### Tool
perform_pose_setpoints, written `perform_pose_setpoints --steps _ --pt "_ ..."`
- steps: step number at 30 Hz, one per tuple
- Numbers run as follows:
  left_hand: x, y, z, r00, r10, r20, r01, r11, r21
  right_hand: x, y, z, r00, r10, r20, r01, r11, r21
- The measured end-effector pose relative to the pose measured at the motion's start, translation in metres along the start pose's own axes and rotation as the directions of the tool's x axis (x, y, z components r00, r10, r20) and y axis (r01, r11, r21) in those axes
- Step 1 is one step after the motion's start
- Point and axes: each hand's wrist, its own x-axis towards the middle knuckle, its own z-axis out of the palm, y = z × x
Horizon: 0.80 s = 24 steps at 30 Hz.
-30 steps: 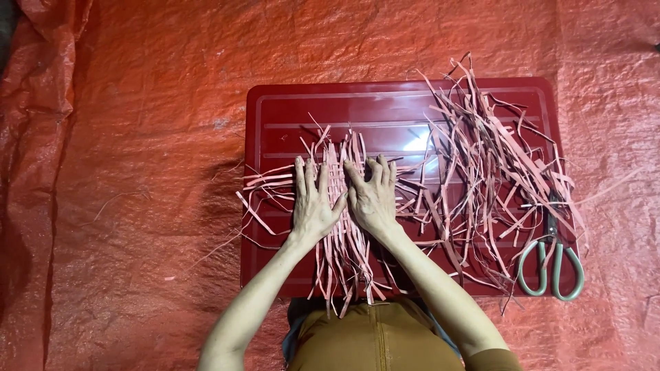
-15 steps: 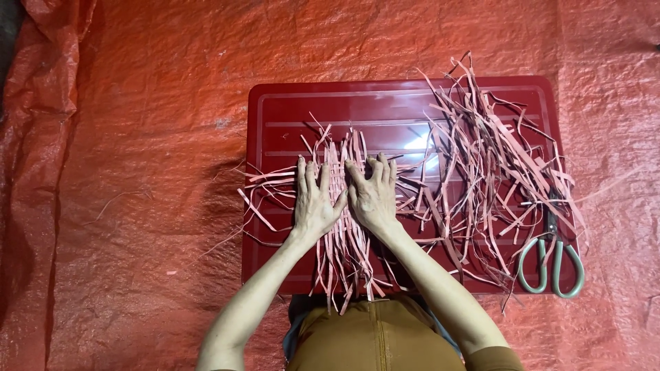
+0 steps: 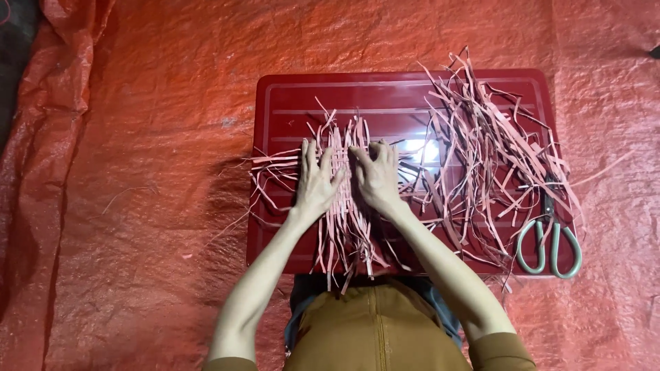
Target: Weaving thin plastic strips together on a red tray to create a woven mat.
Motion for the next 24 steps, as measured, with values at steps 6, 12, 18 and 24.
perform_pose_setpoints --steps 6,12,18,24 --pt "-0.018 0.027 -0.085 0.998 0.023 -0.067 -0.045 0.936 -0.35 0.02 -0.008 -0.089 0.999 -0.04 -0.036 0.051 0.913 0.404" --pt "-0.099 0.003 -0.102 0.966 0.013 0.259 0.105 0.892 -0.44 0.008 -0.044 -0.131 0.917 0.084 0.39 -0.183 0.958 0.223" --pt "-0.127 -0.028 -0.056 0.857 -0.266 0.441 0.477 0.732 -0.486 -0.01 -0.029 -0.083 0.958 -0.129 0.255 0.111 0.99 0.086" --pt "-0.11 -0.02 -0.042 0.893 -0.278 0.353 0.449 0.57 -0.688 -0.023 -0.009 -0.066 0.98 -0.143 0.138 0.144 0.99 -0.004"
